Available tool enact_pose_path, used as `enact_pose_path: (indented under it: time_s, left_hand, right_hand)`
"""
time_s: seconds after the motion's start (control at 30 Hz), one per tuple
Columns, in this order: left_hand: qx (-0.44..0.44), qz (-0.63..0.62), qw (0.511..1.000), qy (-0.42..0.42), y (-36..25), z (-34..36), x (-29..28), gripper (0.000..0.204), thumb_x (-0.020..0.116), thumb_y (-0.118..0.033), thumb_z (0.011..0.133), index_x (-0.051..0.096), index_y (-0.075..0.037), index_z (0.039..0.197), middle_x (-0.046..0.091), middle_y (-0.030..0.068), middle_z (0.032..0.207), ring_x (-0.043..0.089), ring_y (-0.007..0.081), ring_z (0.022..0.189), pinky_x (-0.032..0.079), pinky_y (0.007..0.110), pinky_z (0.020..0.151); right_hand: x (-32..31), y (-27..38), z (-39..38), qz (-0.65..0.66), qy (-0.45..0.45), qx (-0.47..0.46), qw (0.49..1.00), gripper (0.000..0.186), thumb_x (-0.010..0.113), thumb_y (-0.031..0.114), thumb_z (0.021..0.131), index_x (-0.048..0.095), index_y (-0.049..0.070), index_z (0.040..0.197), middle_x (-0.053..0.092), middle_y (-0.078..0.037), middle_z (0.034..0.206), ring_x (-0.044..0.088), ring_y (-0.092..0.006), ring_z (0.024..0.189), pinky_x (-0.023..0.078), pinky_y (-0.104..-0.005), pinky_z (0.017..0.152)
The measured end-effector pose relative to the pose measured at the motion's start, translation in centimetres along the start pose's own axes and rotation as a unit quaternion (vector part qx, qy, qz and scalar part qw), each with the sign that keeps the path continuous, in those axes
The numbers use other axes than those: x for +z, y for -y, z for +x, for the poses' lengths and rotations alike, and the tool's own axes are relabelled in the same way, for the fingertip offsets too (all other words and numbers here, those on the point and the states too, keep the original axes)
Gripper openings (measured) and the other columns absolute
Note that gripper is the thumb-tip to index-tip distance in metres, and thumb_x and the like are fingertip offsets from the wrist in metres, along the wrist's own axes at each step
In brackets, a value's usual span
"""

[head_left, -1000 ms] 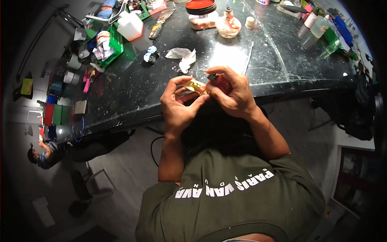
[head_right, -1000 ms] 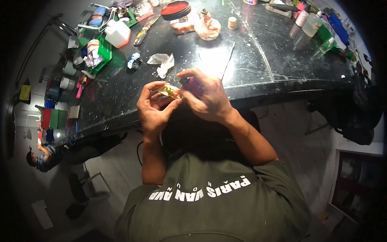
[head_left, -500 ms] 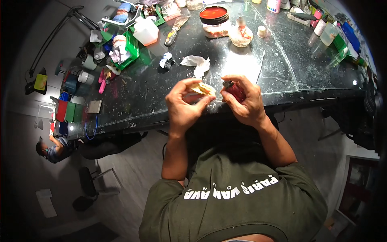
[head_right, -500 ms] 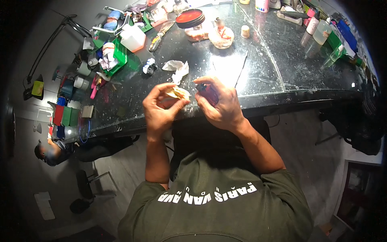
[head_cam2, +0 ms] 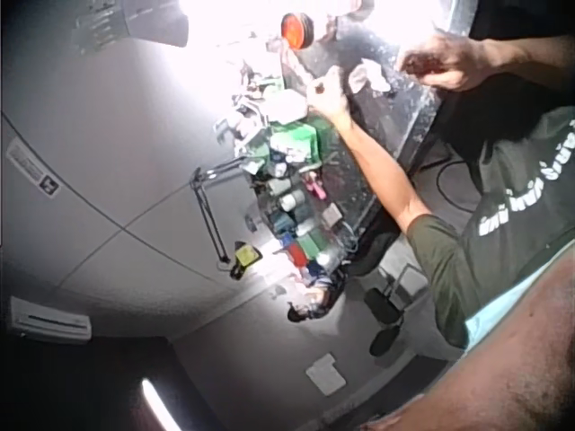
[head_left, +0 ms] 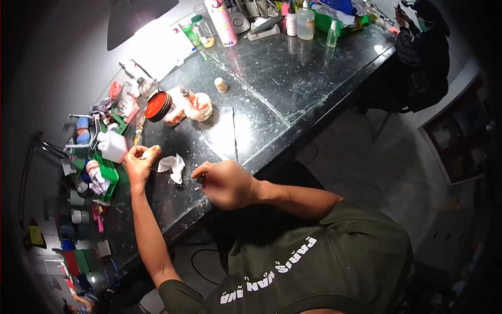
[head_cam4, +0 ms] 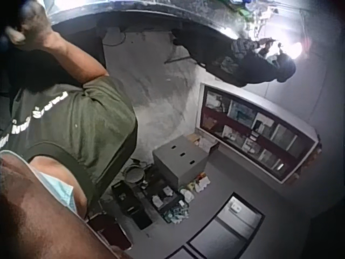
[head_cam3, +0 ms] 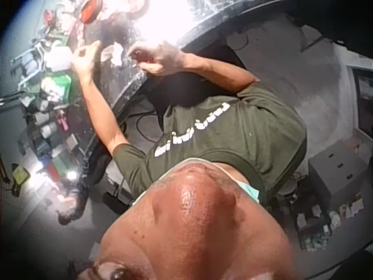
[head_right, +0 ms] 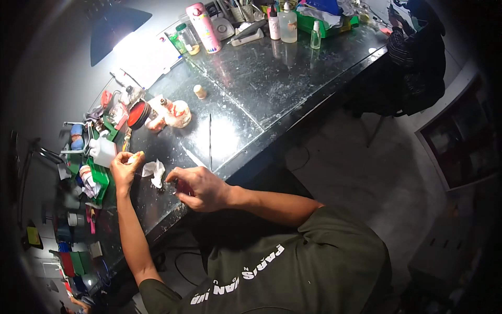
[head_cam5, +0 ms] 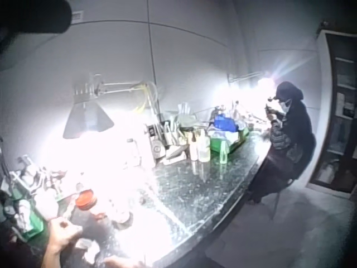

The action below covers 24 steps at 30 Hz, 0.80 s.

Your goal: The person heats a dental cast with a lighter and sets them down on the workbench. The person then opens and closes a jar, unscrews a drink bottle to take a drink, and caps the bottle.

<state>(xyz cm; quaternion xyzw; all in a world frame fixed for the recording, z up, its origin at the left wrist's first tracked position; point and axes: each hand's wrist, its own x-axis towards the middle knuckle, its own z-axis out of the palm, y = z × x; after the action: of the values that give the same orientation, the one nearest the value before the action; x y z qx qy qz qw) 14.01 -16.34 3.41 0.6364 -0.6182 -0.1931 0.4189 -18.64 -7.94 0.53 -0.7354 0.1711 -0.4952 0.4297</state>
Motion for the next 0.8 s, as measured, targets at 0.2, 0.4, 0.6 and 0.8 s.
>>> enact_pose_path:
  time_s: [0.2, 0.4, 0.6, 0.8]
  left_hand:
    - [0.023, 0.125, 0.990, -0.061, 0.2, 0.6, 0.8, 0.034, 0.097, -0.019, 0.076, 0.071, 0.000, 0.086, 0.075, 0.0042, 0.077, 0.065, 0.0075, 0.067, 0.052, 0.024, 0.062]
    - [0.029, 0.157, 0.986, -0.058, -1.0, 0.0, 0.8, 0.040, 0.096, -0.022, 0.075, 0.073, 0.004, 0.095, 0.077, 0.0109, 0.080, 0.071, 0.0146, 0.071, 0.057, 0.030, 0.068]
    - [0.091, 0.204, 0.971, -0.086, -1.0, -1.2, -0.1, 0.052, 0.096, -0.025, 0.075, 0.074, 0.001, 0.115, 0.077, 0.0148, 0.101, 0.074, 0.0220, 0.089, 0.057, 0.035, 0.078]
    - [0.081, 0.083, 0.989, -0.094, -8.2, -7.7, -2.8, 0.048, 0.088, -0.025, 0.085, 0.072, -0.002, 0.124, 0.074, 0.0109, 0.115, 0.069, 0.0197, 0.102, 0.054, 0.033, 0.085]
  right_hand:
    - [-0.1, 0.3, 0.4, -0.006, -0.006, -0.013, 1.000, 0.033, 0.068, 0.001, 0.084, 0.059, 0.002, 0.116, 0.064, -0.010, 0.076, 0.067, -0.0210, 0.064, 0.055, -0.0360, 0.063]
    - [0.5, -0.8, 0.3, -0.074, -0.034, 0.011, 0.997, 0.036, 0.066, 0.001, 0.084, 0.061, -0.001, 0.119, 0.064, -0.014, 0.091, 0.068, -0.0267, 0.078, 0.056, -0.0393, 0.073]
    - [2.6, -0.4, 0.3, -0.227, -0.041, 0.021, 0.973, 0.043, 0.063, 0.000, 0.081, 0.063, -0.004, 0.123, 0.057, -0.020, 0.109, 0.064, -0.0340, 0.097, 0.054, -0.0432, 0.089]
    - [3.8, 0.2, 1.0, -0.398, 0.025, 0.041, 0.916, 0.050, 0.069, 0.005, 0.075, 0.068, 0.005, 0.125, 0.059, -0.014, 0.104, 0.059, -0.0321, 0.099, 0.049, -0.0448, 0.083]
